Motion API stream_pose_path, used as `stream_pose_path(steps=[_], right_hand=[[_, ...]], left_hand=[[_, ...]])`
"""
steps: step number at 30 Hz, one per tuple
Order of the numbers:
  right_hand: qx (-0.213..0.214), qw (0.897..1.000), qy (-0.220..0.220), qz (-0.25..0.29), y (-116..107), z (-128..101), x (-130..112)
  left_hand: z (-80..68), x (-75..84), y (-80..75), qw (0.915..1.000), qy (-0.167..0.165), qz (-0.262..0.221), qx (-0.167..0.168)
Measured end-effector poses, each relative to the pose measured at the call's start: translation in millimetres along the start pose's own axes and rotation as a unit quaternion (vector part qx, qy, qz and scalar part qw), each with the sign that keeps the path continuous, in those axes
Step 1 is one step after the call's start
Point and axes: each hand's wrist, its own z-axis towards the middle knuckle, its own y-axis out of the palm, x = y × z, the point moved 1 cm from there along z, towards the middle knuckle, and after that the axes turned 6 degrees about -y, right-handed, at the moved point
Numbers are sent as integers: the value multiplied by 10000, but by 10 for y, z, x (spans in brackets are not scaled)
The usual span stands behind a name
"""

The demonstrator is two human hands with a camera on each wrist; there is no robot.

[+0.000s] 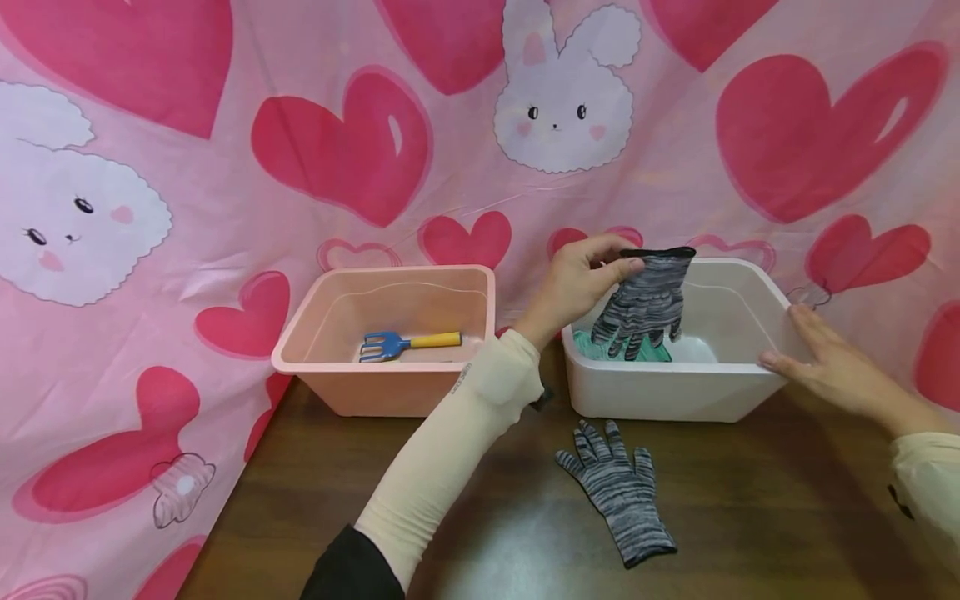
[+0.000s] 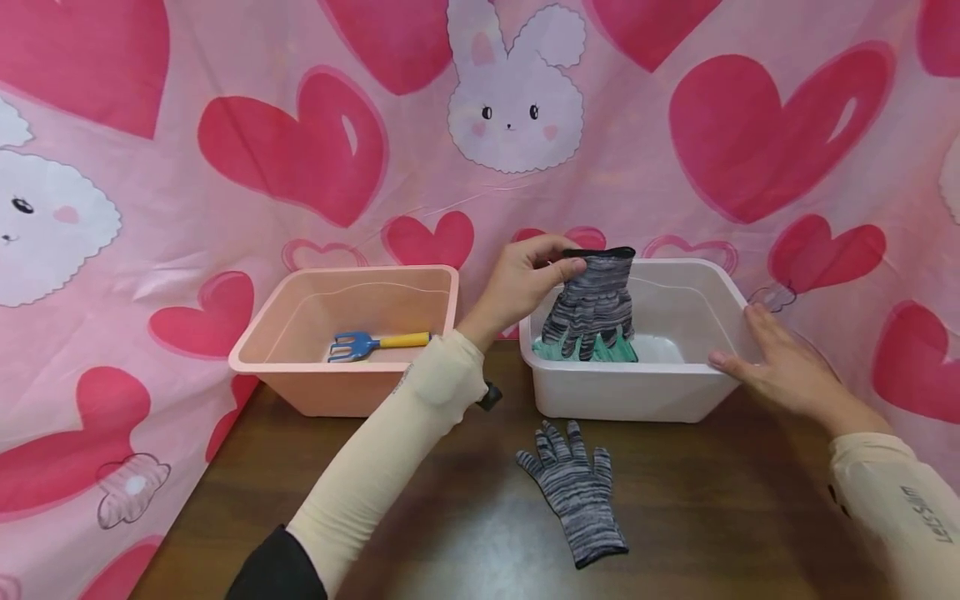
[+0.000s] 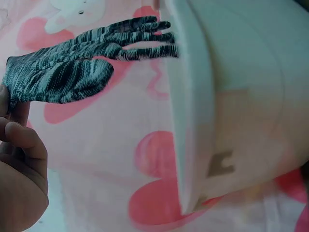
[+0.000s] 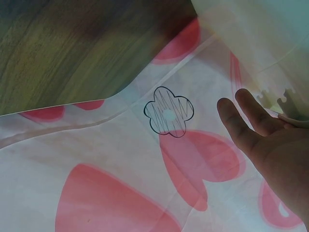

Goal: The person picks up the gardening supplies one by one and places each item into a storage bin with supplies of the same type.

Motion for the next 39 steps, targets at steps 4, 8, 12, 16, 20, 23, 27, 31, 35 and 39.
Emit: stream_pose_path(steps=[4,8,12,16,20,23,27,31,35,39], right_hand=[[-31,10000,20,3,11,16,17],[-75,9999,80,11,23,25,26],[-78,9999,81,15,28,22,12],[-31,10000,29,-11,34,13,2],[36,10000,-25,-11,48,1,18],[78,9999,-61,-21,56,-6,29],[67,10000,-27,-6,42,1,40],[-1,10000,52,3,21,23,40],[26,10000,54,-3,18,41,25],[37,10000,78,-18,17,45,15]], left_hand=[[33,-115,44,9992,-156,-360,-10],[72,-230,75,9979,-323,-550,-79],[107,-341,80,9965,-633,-542,-73],[132,-484,68,9941,-1009,-367,128],[144,-657,48,9893,-1405,93,380],[136,-761,34,9861,-1509,557,424],[104,-814,22,9862,-1379,867,298],[28,-783,2,9888,-1038,1068,49],[-93,-705,-3,9870,-582,1473,-257],[-226,-638,41,9822,-143,1797,-526]])
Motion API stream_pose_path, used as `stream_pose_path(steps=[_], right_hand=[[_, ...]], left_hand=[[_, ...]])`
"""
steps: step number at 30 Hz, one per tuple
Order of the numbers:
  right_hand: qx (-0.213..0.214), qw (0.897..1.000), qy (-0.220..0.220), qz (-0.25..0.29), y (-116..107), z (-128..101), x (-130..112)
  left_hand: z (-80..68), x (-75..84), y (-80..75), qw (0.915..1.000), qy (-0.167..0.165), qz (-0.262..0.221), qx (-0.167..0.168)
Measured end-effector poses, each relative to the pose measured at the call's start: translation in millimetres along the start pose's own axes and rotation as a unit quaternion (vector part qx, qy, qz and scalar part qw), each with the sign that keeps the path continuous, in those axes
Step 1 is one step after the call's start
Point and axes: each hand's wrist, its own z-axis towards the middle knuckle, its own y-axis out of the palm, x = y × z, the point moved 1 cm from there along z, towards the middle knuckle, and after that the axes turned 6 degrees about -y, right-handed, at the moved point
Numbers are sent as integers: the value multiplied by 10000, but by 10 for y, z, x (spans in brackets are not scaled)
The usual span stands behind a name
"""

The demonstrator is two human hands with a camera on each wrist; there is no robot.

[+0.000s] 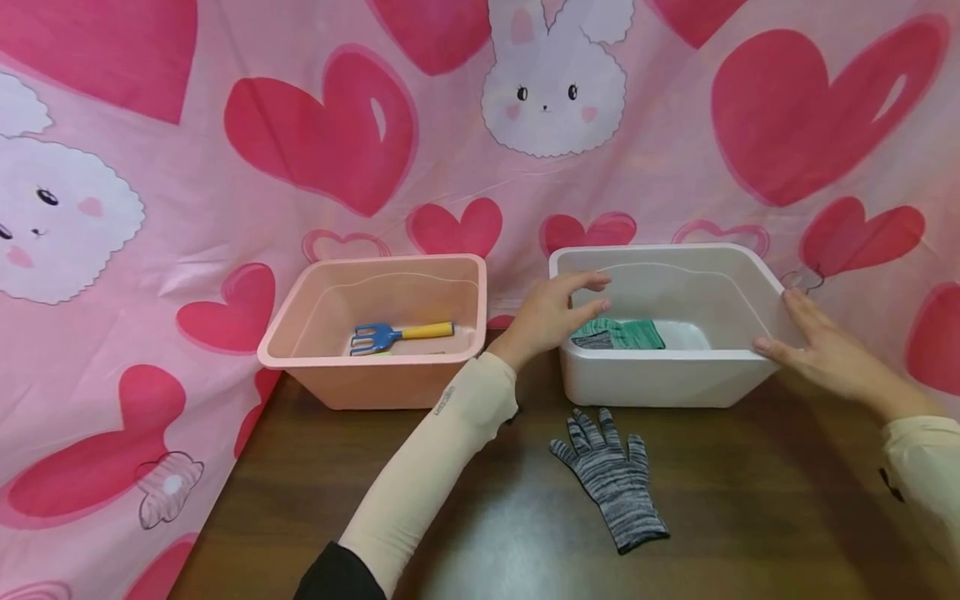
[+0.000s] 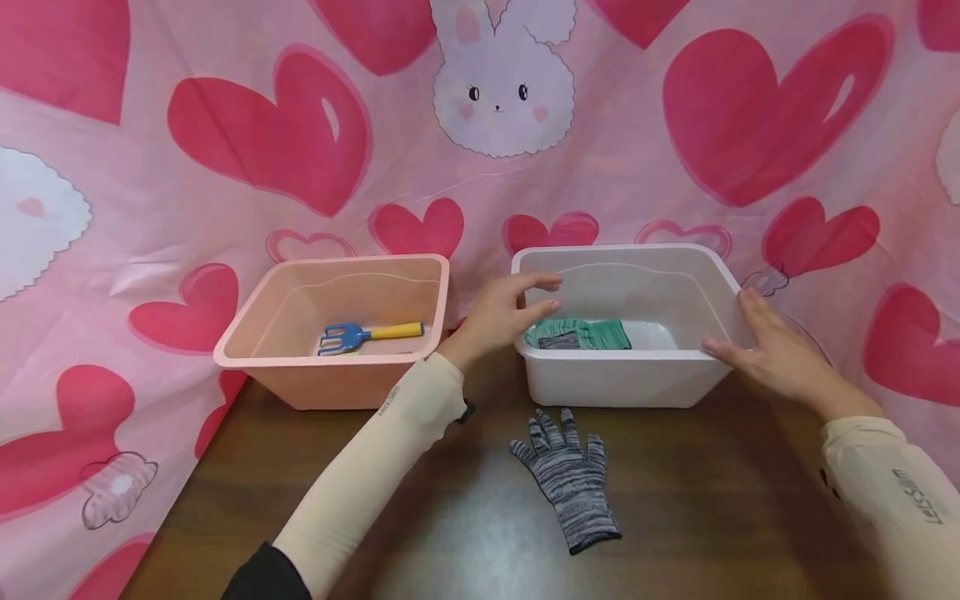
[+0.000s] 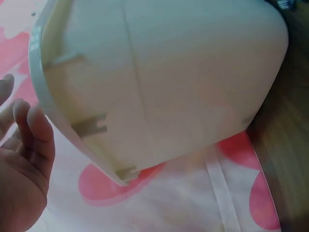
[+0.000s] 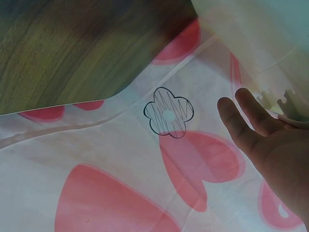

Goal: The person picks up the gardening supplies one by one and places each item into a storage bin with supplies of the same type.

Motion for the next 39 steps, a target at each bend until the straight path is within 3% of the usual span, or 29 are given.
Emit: stream_pose_path(steps=[4,8,11,14,20,27,29,34,39], right_hand=[[-25,10000,21,-15,-5,-5,-12],[-40,10000,34,-5,-6,-5,-13],[-16,10000,4,2,-10,0,-11],[-11,10000,-27,3,-10,3,-10],[25,9999,-102,-26,-8,4,-13],[-12,10000,-58,-14,-18,-9,-26],[-14,10000,-49,-15,-19,-10,-31],[-11,10000,-57,-17,-17,-5,-40],[-22,10000,-35,-11,-18,-8,-40]], left_hand=[[-167,58,70,9984,555,-22,-88],[-377,109,189,9914,1263,-199,-267],[-523,137,326,9841,1640,95,-681],[-626,158,506,9729,1718,775,-1339],[-727,193,913,9308,1512,2110,-2574],[-894,216,1423,8786,1740,2858,-3409],[-941,230,1547,8602,1774,3154,-3592],[-1026,261,1734,8197,2020,3992,-3577],[-1049,292,1785,8093,1966,4277,-3514]])
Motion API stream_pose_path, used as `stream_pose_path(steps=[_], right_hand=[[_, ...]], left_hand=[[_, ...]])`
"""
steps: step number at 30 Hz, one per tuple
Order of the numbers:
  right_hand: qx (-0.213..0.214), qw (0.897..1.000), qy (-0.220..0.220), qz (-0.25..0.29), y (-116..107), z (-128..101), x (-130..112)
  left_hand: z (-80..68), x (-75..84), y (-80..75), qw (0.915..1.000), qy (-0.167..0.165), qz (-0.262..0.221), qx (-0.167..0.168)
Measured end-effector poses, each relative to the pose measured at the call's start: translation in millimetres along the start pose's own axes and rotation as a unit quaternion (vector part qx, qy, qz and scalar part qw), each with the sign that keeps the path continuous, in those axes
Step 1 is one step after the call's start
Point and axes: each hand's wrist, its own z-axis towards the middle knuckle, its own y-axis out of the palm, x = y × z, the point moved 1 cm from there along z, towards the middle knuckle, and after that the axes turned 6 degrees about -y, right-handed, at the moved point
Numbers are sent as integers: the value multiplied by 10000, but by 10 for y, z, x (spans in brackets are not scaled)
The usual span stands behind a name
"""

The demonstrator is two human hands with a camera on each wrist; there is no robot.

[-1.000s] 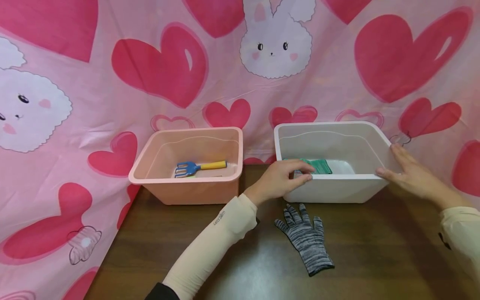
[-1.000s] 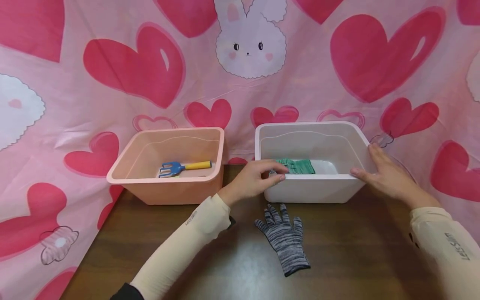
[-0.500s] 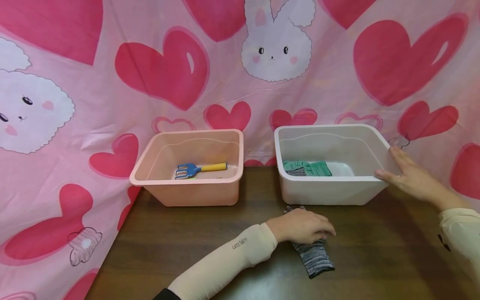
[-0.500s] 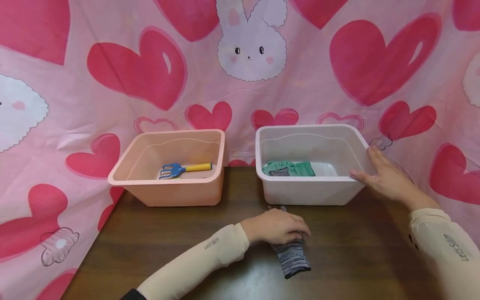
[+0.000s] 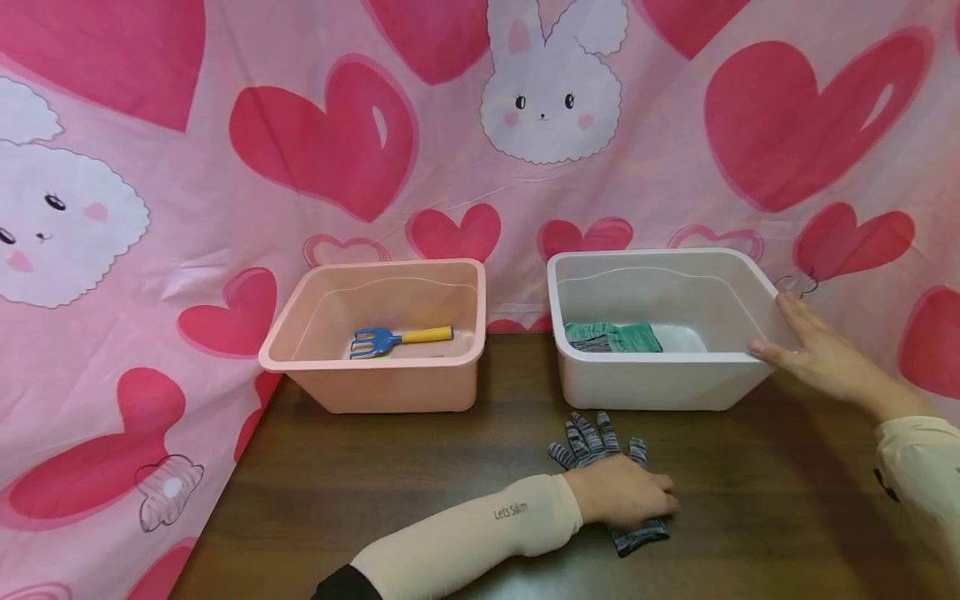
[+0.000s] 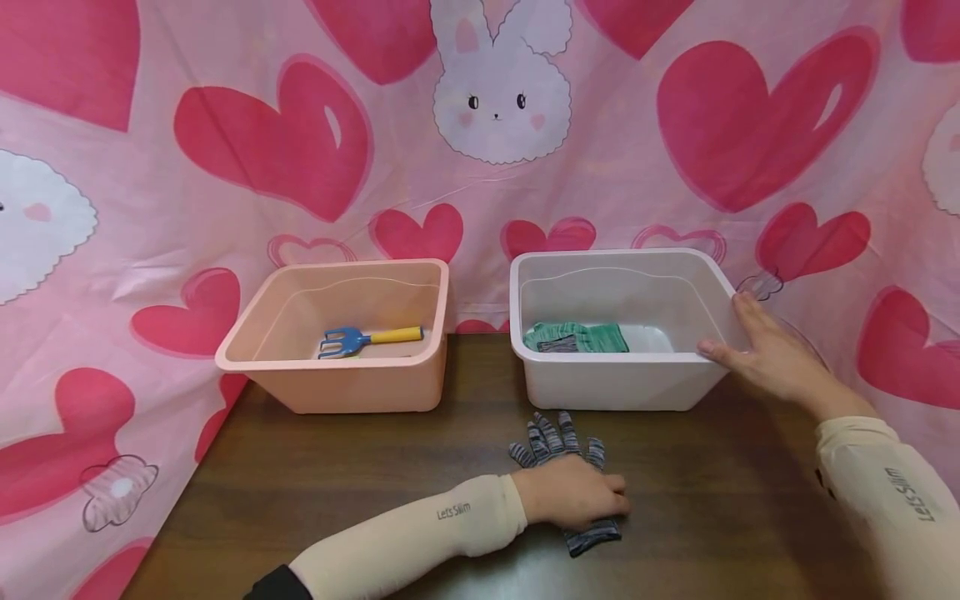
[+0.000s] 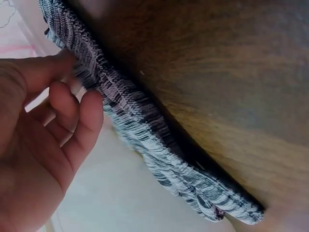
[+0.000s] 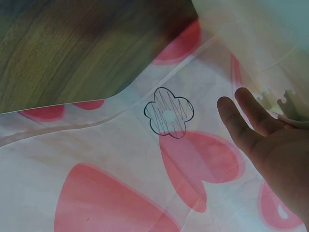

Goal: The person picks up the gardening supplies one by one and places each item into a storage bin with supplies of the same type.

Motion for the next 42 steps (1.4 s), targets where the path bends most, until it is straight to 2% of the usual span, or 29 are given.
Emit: stream_pose_path(steps=[3,7,14,23,34,42], right_hand=[[-10,10000,23,-8,-8,2,-5],[-11,10000,41,-15,-15,2,-7],[-46,10000,87,-4,-5,-4,3],[-30,10000,76,23,5,-9,4],[-95,9998,162,81,-1,-3,15],[-198,9993,309,85,-1,-4,30]], left_hand=[[6,24,5,9999,-128,-21,-87],[-3,24,9,9999,-157,-48,43],[-6,-81,-56,9967,-128,-781,-192],[-25,-218,-145,9954,237,-880,310],[-35,-239,-168,9890,465,-1288,564],[-55,-296,-210,9793,252,-1822,849]])
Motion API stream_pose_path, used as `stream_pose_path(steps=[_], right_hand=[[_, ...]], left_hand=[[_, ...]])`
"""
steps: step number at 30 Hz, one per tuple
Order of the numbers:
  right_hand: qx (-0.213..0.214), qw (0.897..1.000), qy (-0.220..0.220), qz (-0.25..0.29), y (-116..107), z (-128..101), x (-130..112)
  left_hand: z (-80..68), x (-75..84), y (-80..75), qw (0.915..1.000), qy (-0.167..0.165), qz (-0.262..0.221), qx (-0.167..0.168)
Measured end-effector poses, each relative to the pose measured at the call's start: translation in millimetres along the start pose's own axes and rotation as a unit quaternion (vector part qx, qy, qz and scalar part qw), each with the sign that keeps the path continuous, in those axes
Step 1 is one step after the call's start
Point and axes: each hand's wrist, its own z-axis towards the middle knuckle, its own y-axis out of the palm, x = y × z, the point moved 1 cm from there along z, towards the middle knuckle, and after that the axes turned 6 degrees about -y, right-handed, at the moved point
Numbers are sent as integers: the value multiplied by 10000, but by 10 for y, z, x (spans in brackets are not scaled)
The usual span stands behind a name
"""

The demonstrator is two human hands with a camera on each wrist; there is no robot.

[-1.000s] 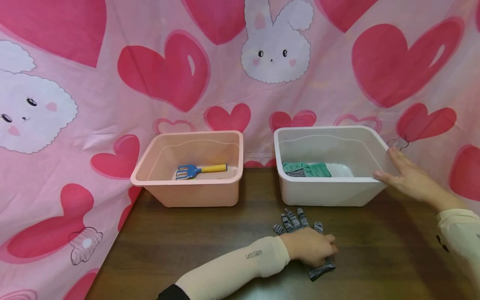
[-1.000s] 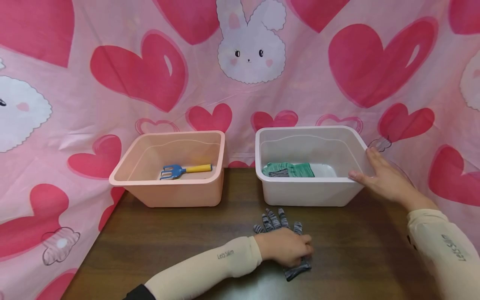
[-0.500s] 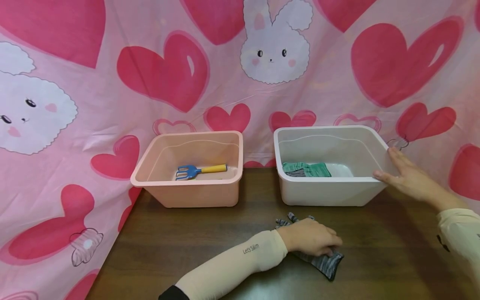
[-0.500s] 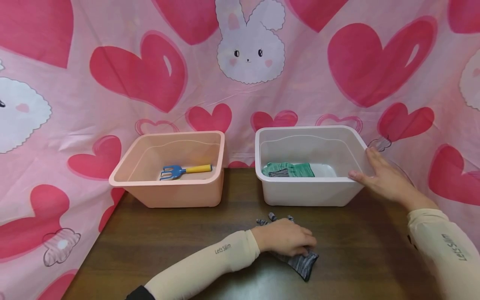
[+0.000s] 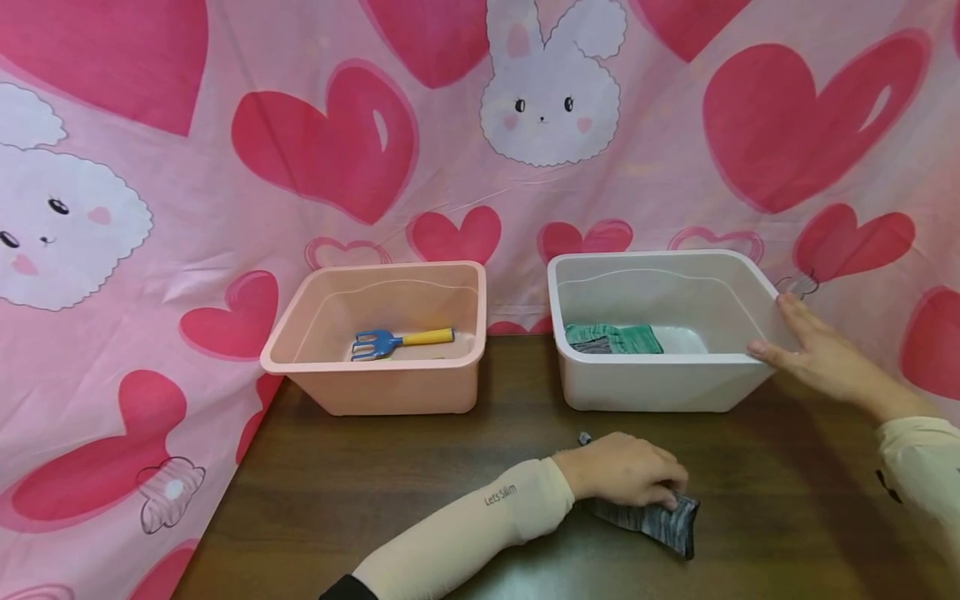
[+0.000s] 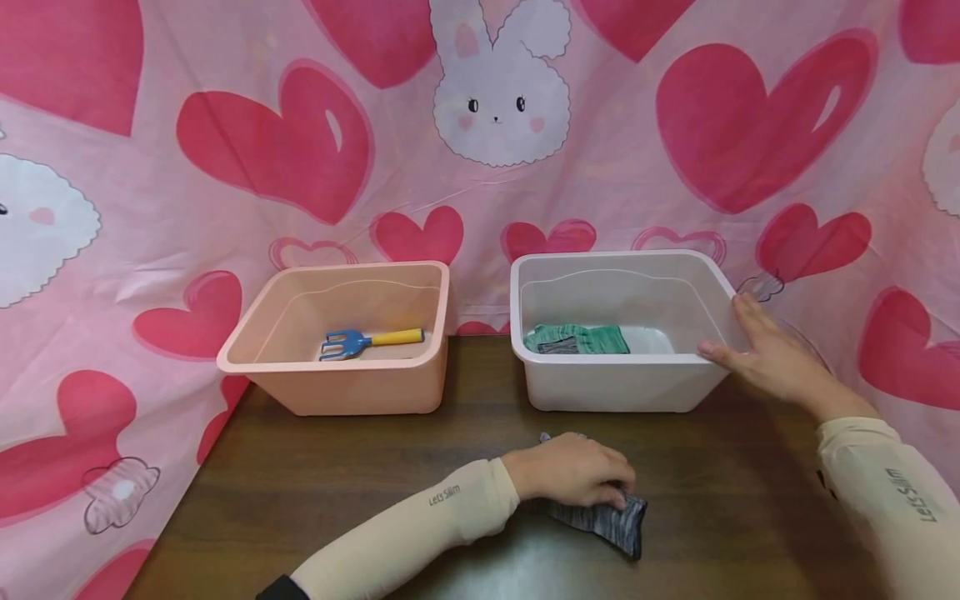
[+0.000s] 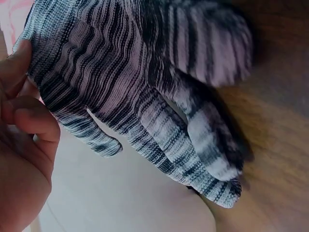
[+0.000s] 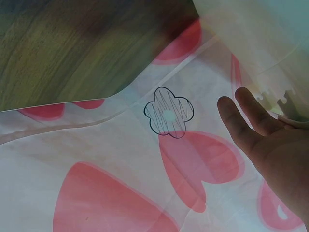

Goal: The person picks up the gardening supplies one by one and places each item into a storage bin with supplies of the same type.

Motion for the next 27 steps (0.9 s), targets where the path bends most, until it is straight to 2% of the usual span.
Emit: stream_pose_path(steps=[9,16,21,27], right_hand=[[76,9999,-79,-71,-6,-3,-16],[103,9997,-113,-166,0,-7,-21],[54,9999,-73,-123,1,-6,-10],[36,9999,-48,-149,-9,-6,-45]], left_hand=[[-40,-62,-91,9968,-227,-611,470],[-71,-104,-153,9931,-100,-814,837],[-78,-117,-186,9919,-114,-874,910],[-100,-129,-242,9862,-207,-1312,992]])
